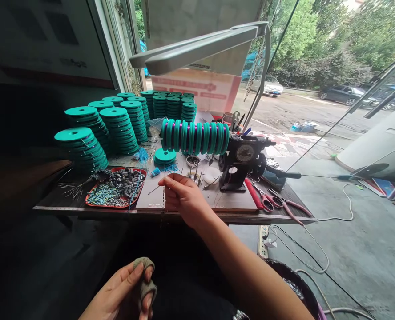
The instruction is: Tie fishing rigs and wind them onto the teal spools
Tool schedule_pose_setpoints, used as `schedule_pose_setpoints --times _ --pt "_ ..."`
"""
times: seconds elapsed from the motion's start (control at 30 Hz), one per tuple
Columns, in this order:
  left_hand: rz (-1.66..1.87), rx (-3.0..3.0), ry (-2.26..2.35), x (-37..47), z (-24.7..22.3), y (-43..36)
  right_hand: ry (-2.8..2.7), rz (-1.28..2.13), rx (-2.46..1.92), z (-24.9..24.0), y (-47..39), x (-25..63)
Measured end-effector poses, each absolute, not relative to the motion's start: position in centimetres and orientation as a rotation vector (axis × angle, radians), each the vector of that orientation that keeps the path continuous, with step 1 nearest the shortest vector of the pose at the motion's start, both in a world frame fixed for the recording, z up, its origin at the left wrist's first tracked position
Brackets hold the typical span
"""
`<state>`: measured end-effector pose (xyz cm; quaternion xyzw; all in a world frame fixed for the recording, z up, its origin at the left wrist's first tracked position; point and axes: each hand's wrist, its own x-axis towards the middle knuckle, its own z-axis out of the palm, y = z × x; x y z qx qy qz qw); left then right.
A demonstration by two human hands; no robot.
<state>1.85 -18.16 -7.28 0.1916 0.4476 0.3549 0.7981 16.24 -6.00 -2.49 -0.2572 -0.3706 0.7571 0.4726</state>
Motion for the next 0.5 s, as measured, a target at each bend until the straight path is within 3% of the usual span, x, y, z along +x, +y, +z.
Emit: schedule_pose_setpoints --times 0.5 --pt "0.786 0.363 0.923 1.65 -8.04 -18.63 -0.897 1.855 -0.639 -2.34 -5.88 16.19"
